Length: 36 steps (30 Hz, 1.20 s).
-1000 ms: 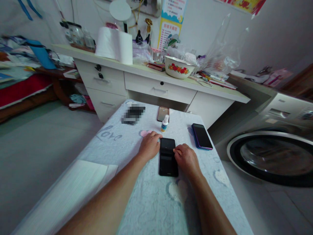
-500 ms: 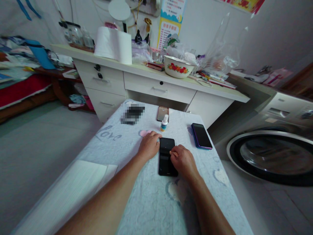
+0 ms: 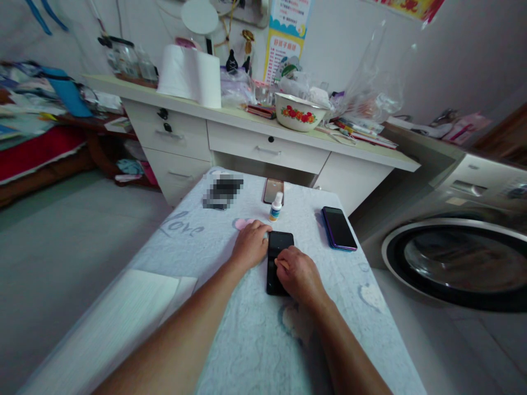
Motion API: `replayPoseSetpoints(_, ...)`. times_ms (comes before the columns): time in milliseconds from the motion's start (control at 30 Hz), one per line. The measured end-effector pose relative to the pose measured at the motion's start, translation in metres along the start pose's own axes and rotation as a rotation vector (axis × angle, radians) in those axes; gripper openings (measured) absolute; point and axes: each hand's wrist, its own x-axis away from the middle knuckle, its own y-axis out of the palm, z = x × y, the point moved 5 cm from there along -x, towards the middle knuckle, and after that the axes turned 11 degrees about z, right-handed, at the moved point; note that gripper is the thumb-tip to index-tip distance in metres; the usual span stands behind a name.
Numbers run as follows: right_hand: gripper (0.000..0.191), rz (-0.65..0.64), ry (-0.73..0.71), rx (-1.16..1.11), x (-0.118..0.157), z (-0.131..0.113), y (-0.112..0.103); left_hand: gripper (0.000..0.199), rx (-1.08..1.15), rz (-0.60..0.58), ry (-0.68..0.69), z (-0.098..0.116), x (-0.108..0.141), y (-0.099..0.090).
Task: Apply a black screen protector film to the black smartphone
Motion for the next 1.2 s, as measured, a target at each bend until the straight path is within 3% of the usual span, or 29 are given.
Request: replayPoseSetpoints(1200, 0.011, 0.005, -0.032, -0.079, -0.0003, 0.0008, 0.0039, 0.034, -0.009, -0.002, 0.003, 0.0013, 0.0, -0.0006)
